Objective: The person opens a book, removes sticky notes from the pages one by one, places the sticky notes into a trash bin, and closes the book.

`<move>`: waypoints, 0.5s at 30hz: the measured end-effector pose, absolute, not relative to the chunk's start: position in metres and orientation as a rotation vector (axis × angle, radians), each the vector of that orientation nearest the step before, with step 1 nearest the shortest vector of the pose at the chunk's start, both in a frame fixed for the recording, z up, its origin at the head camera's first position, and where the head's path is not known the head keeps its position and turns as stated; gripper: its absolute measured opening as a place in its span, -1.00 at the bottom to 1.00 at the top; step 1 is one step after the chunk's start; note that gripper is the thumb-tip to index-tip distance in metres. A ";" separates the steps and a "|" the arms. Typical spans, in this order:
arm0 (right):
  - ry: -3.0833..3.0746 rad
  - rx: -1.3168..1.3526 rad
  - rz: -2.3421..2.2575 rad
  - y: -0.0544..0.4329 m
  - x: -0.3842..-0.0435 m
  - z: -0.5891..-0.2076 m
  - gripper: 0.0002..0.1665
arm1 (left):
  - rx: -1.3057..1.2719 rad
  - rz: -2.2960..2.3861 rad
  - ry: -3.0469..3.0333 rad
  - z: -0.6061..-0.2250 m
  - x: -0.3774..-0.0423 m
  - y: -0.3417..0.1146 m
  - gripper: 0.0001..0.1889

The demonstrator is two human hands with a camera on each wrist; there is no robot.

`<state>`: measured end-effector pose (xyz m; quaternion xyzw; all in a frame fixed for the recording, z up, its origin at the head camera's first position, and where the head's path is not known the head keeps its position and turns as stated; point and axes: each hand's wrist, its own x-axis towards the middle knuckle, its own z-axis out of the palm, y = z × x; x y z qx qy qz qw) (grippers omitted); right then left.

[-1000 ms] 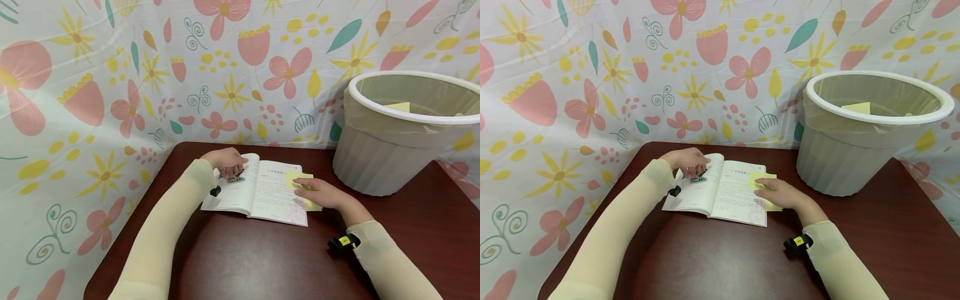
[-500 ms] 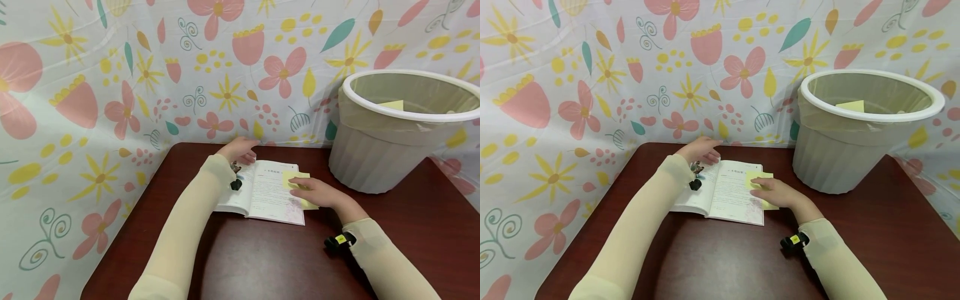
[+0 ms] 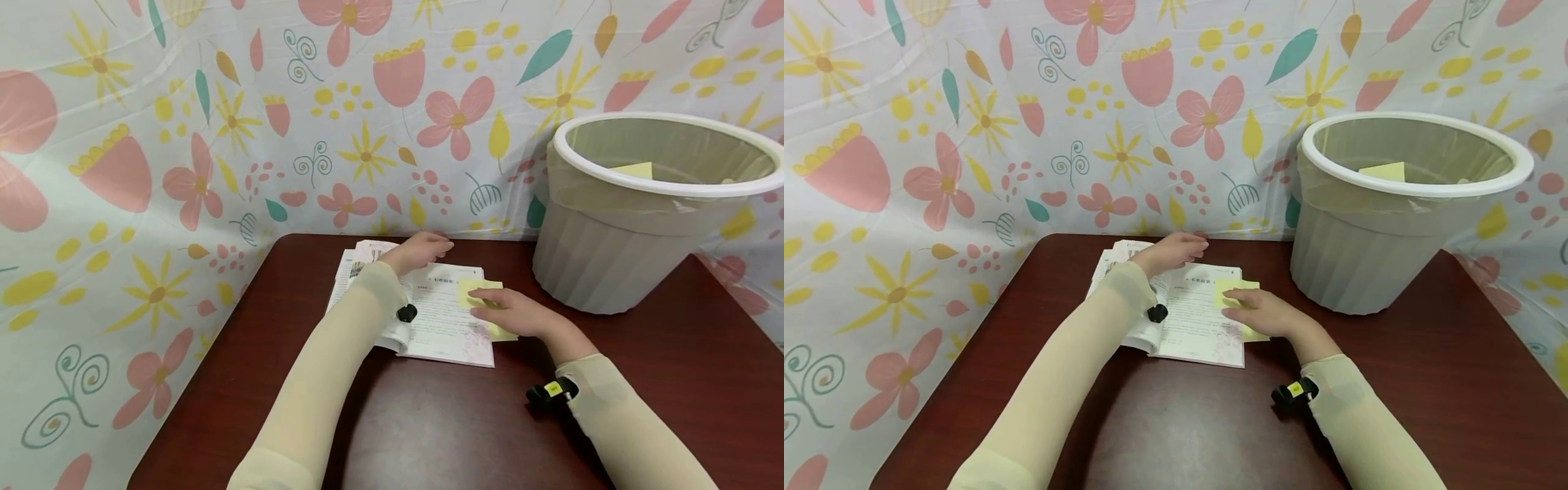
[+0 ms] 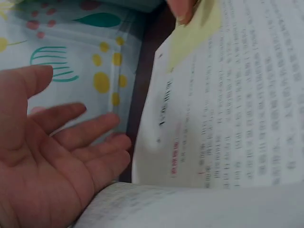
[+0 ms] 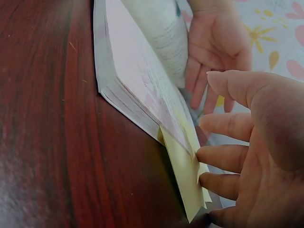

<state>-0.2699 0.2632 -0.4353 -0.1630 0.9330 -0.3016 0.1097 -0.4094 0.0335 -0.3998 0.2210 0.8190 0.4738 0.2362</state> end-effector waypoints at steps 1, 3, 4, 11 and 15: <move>2.744 -0.479 -0.884 0.263 -0.270 -0.435 -0.27 | 0.629 1.248 2.270 -0.401 -0.408 0.034 -0.42; 2.750 -0.468 -0.878 0.264 -0.271 -0.434 -0.26 | 0.683 1.146 2.301 -0.403 -0.405 0.035 -0.43; 2.751 -0.457 -0.877 0.265 -0.271 -0.433 -0.26 | 0.711 1.090 2.316 -0.404 -0.404 0.036 -0.43; 2.775 -0.382 -0.886 0.272 -0.274 -0.434 -0.21 | 0.843 0.782 2.322 -0.409 -0.396 0.040 -0.46; 2.803 -0.333 -0.889 0.277 -0.276 -0.436 -0.22 | 0.897 0.612 2.360 -0.410 -0.391 0.044 -0.43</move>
